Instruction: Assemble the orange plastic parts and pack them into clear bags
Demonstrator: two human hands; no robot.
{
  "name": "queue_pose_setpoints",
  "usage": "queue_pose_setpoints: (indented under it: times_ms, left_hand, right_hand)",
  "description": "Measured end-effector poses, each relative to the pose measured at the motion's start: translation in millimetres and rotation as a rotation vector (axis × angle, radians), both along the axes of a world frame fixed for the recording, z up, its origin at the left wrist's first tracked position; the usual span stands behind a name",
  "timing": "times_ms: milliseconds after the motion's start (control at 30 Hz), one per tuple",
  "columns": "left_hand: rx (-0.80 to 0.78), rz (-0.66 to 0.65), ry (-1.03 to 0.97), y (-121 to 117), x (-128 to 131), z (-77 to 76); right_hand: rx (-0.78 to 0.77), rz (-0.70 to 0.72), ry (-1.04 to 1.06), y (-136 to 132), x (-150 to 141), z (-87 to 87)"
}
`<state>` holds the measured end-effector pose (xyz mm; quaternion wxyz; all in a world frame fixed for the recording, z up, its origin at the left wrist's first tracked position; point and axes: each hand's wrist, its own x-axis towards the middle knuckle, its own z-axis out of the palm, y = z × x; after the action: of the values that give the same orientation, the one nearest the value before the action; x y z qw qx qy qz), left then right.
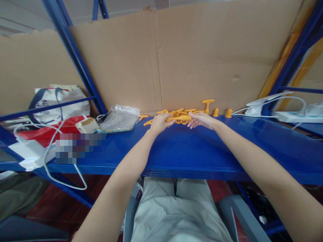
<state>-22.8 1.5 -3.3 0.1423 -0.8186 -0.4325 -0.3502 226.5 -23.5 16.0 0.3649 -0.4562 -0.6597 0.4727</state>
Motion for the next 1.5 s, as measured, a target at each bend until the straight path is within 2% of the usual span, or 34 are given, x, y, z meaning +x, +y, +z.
queue_pose_setpoints:
  times_ms: [233,367,700,833,1067,1333,1500]
  left_hand:
    - [0.006,-0.002,-0.007,1,0,-0.9]
    - [0.011,-0.006,-0.006,2,0,-2.4]
    - [0.000,-0.040,-0.008,6,-2,-5.1]
    - [-0.031,-0.033,-0.009,3,-1,-4.2]
    - [0.055,0.002,0.070,3,-2,-5.7]
    - [0.001,0.016,0.053,-2,0,-2.1]
    - [0.005,0.009,0.047,0,-1,-2.9]
  right_hand:
    - [-0.024,0.066,-0.104,2,12,2.4]
    - [0.018,0.067,-0.041,3,19,2.0]
    - [0.009,0.078,0.032,2,11,2.2]
    - [0.000,0.065,0.019,1,9,1.7]
    - [0.000,0.063,-0.035,-1,7,-0.8]
    - [-0.057,-0.004,-0.065,8,-2,-7.4]
    - [-0.082,0.014,-0.058,6,-3,-6.9]
